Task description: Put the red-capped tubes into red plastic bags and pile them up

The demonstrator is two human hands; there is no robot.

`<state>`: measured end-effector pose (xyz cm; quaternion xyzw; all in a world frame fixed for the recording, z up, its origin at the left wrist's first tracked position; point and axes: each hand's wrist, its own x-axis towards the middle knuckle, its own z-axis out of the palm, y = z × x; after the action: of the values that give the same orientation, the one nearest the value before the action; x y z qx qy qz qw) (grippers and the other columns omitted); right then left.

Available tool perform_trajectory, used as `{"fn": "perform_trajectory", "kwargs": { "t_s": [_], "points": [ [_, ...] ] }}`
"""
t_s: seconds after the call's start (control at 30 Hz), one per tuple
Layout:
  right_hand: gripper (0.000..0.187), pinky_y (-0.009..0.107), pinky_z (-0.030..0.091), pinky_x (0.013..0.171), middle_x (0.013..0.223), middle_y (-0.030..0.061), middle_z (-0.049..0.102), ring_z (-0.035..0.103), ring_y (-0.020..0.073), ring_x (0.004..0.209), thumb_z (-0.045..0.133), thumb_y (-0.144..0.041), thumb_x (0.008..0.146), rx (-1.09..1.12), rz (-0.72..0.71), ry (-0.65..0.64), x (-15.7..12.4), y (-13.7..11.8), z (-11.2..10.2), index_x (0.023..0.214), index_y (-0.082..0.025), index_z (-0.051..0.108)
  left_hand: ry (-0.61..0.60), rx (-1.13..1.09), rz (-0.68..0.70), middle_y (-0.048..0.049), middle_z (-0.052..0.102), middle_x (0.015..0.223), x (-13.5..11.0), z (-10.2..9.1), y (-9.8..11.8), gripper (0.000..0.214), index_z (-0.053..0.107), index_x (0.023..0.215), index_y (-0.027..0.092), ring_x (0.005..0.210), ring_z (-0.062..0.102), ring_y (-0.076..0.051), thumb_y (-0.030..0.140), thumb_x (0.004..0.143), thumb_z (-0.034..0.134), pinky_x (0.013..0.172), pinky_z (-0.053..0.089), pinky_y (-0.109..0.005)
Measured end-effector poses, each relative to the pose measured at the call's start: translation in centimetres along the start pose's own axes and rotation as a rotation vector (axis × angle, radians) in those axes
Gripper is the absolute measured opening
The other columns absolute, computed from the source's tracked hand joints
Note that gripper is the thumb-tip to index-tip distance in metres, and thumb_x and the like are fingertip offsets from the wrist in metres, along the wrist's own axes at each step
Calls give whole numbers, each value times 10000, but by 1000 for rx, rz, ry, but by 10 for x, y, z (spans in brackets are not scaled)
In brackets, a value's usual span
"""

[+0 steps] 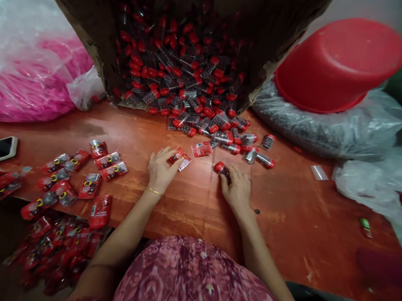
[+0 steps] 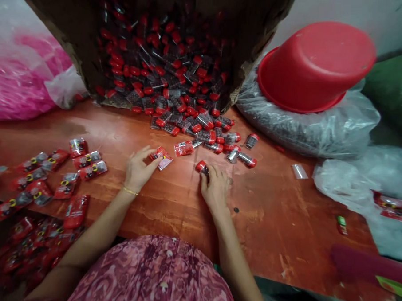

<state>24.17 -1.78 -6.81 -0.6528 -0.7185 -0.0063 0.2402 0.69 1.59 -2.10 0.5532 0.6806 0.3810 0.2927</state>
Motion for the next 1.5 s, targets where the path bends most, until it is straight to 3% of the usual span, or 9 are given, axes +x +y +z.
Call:
{"fn": "perform_trajectory", "kwargs": {
  "t_s": [0.1, 0.2, 0.47, 0.7, 0.8, 0.87, 0.97, 1.23, 1.5],
  "points": [
    [328, 400, 400, 849, 1087, 140, 612, 521, 262, 991, 453, -311, 866, 54, -17, 24, -4, -6, 3, 1127, -139, 551, -102, 441, 114, -96, 548, 1302, 9, 4, 2, 305, 714, 954, 254, 1291, 367, -349, 419, 701, 669, 1058, 210, -550],
    [330, 411, 406, 866, 1108, 149, 604, 518, 264, 1016, 473, -320, 862, 76, 2, 58, -4, -9, 3, 1123, -136, 556, -176, 541, 105, -67, 574, 1275, 15, 5, -1, 241, 714, 955, 284, 1279, 388, -337, 391, 779, 588, 1047, 214, -552],
    [211, 385, 440, 851, 988, 108, 660, 579, 226, 945, 494, -306, 858, 462, 28, 80, 4, -56, -13, 964, -179, 625, 90, -51, 111, -52, 648, 1164, 6, 12, 2, 34, 725, 693, 294, 1283, 391, -316, 289, 664, 708, 1086, 73, -548],
    [247, 252, 451, 628, 728, 9, 624, 542, 138, 665, 475, -393, 834, 1138, 335, -83, 25, -93, -4, 789, -182, 595, 9, -216, 139, -37, 578, 1271, -25, 11, 35, 189, 716, 862, 291, 1315, 355, -260, 312, 675, 709, 1114, 81, -479],
    [297, 226, 358, 521, 550, -35, 477, 417, 104, 530, 469, -388, 823, 1082, 373, 27, 26, -89, -4, 604, -189, 496, -56, -365, -54, -77, 650, 1146, -32, 13, 35, 342, 690, 970, 233, 1139, 533, -241, 405, 675, 701, 1019, 331, -396],
    [334, 224, 304, 491, 513, -51, 395, 356, 93, 497, 455, -390, 831, 1025, 379, 77, 23, -86, -6, 558, -199, 422, -258, -531, -290, -92, 701, 948, -35, 14, 33, 423, 690, 921, 176, 900, 634, -212, 504, 655, 683, 788, 477, -312],
    [346, 228, 286, 490, 511, -53, 365, 342, 91, 492, 431, -379, 846, 962, 350, 98, 16, -87, -5, 551, -205, 380, -428, -762, -563, -64, 694, 756, -42, 15, 34, 470, 677, 789, 138, 645, 626, -146, 543, 558, 731, 540, 459, -220],
    [370, 232, 344, 502, 538, -34, 435, 421, 114, 515, 368, -408, 898, 898, 245, -53, 6, -92, -3, 599, -206, 447, -199, -940, -596, -16, 686, 641, -45, 20, 39, 379, 668, 676, 126, 607, 605, -106, 385, 449, 824, 602, 479, -214],
    [446, 439, 387, 854, 1121, 159, 611, 509, 305, 1011, 516, -430, 823, 65, 100, -72, 5, -10, -23, 1158, -136, 541, -191, -938, -657, 1, 669, 598, -32, 14, 37, 400, 636, 627, 137, 528, 581, -79, 410, 412, 833, 540, 435, -184]
  ]
}}
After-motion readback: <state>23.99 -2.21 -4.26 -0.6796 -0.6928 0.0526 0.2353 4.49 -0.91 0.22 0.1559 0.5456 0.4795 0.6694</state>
